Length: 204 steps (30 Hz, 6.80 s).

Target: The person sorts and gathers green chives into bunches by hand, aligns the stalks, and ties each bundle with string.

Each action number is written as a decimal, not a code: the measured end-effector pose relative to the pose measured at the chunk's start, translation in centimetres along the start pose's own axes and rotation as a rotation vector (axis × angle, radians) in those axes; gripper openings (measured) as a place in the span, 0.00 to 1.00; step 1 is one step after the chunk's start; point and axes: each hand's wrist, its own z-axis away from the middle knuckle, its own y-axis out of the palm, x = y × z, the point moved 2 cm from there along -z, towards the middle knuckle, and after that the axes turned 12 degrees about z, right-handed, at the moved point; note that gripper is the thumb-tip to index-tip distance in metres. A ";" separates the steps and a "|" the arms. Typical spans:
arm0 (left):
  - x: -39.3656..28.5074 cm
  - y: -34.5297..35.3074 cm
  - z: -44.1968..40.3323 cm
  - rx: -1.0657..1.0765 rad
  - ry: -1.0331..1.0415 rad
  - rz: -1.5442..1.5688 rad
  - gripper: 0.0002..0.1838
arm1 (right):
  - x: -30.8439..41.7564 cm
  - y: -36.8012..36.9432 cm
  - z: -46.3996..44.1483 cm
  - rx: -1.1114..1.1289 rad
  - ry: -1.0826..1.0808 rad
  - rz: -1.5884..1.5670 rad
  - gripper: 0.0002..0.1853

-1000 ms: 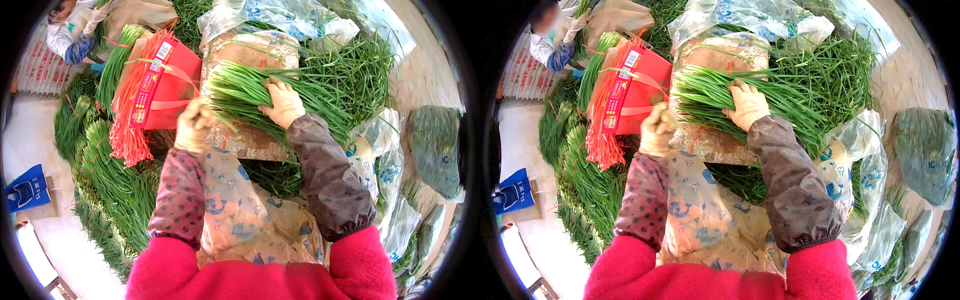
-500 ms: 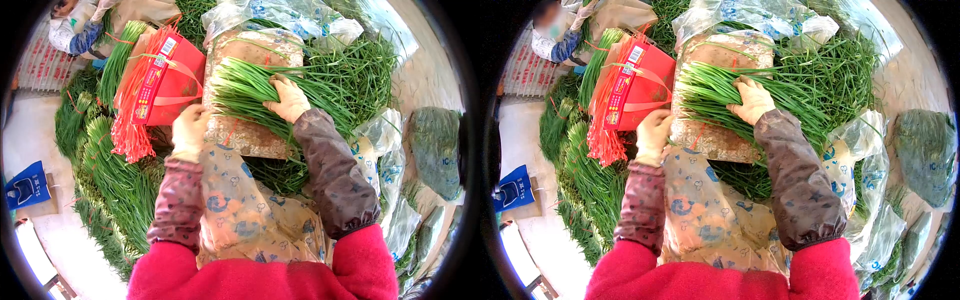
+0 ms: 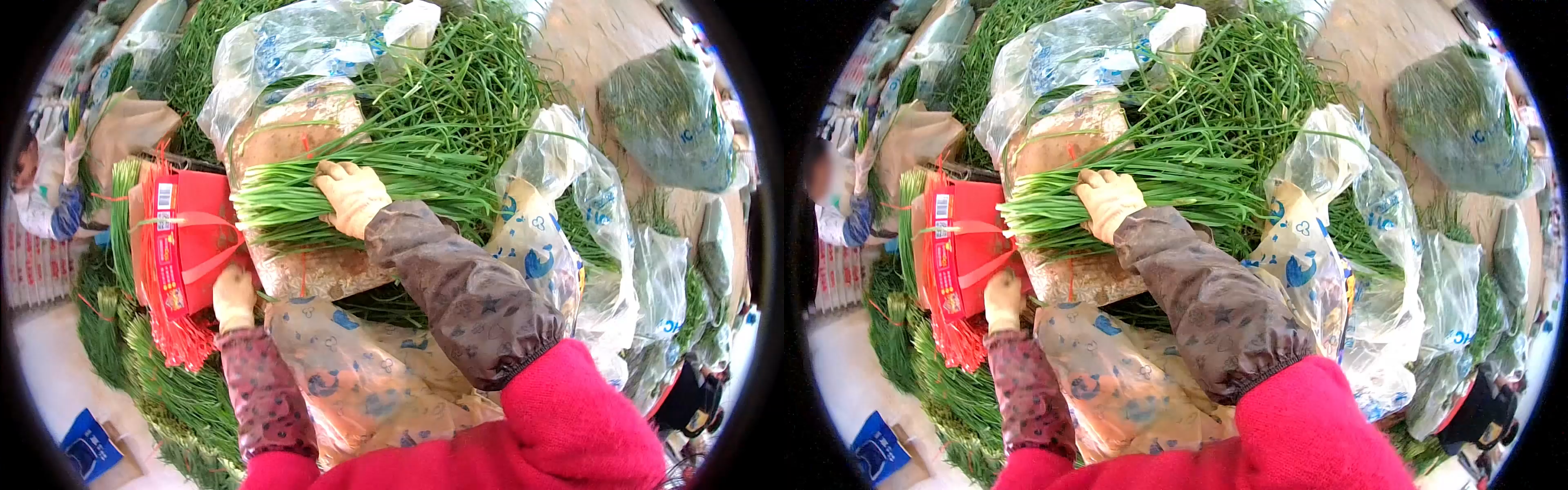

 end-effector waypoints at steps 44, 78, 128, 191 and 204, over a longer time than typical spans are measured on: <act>-13.0 7.5 -2.4 -0.308 0.848 -0.406 0.36 | -8.0 -3.0 7.9 0.028 0.670 -0.126 0.16; -12.7 8.0 -1.1 -0.363 0.883 -0.455 0.35 | -1.0 -8.9 3.4 -0.252 0.403 -0.072 0.07; -13.9 6.2 -1.9 -0.142 0.556 -0.544 0.46 | -12.9 -9.2 7.9 0.922 0.481 0.794 0.21; -6.2 -1.3 3.1 -0.182 0.762 0.473 0.16 | 2.5 4.8 -4.4 -0.361 0.231 0.016 0.05; -7.3 7.2 2.2 0.419 0.279 -0.325 0.13 | 2.4 4.9 -4.4 -0.350 0.245 -0.022 0.05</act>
